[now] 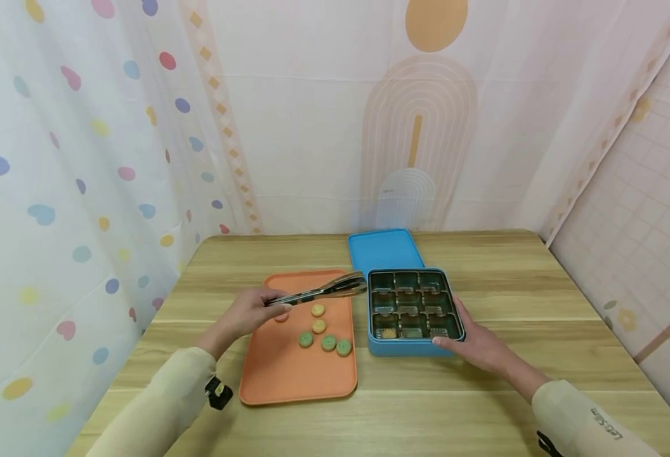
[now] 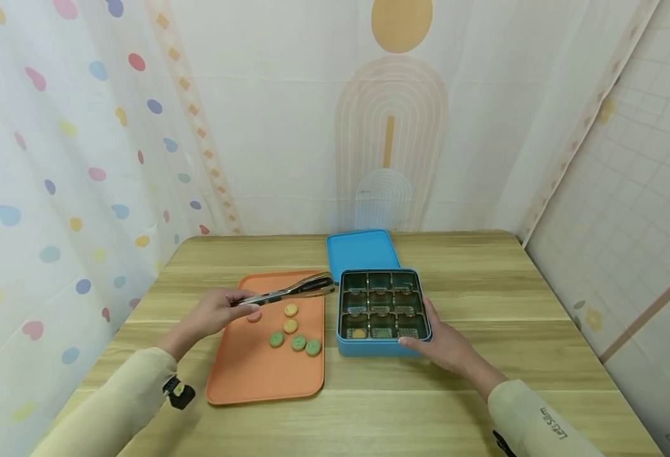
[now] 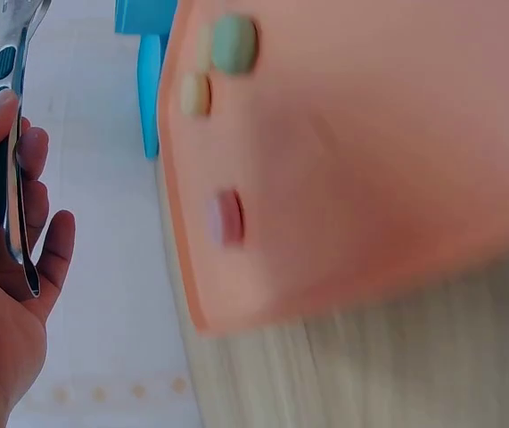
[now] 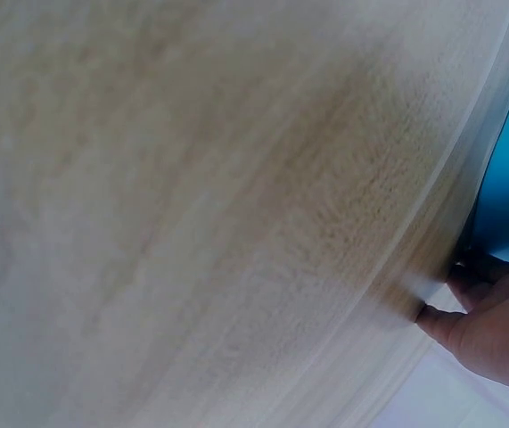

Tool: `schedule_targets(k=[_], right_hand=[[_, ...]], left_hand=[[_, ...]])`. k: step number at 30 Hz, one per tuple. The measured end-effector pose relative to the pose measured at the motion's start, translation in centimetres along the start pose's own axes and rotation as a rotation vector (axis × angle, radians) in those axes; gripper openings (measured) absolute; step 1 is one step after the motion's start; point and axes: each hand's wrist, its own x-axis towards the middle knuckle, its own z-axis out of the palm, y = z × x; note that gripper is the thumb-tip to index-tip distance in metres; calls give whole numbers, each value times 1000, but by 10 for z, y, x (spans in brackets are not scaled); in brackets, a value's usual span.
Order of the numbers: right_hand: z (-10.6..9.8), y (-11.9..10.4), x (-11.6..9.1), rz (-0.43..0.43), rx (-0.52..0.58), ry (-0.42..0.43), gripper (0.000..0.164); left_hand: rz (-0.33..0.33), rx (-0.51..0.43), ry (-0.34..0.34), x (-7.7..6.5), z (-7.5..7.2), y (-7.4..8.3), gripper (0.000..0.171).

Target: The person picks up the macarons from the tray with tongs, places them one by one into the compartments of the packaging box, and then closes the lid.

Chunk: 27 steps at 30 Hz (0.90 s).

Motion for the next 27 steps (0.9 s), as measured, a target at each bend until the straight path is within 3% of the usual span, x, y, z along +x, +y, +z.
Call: schedule_targets(k=[8,15,21,27], right_hand=[[-1,0,-1,-1,-1,-2,110],[-1,0,0,-5,-1,-3,110],[-2,0,1,-11,2,-5,109],[-2,1,0,-9,7,-6,109]], left_hand=[[121,12,-80,31,38,39,20],[175,20,-152,55,68,62,19],[172,8,-198,62,86,76,21],[201,42,-199,65,100,77,21]])
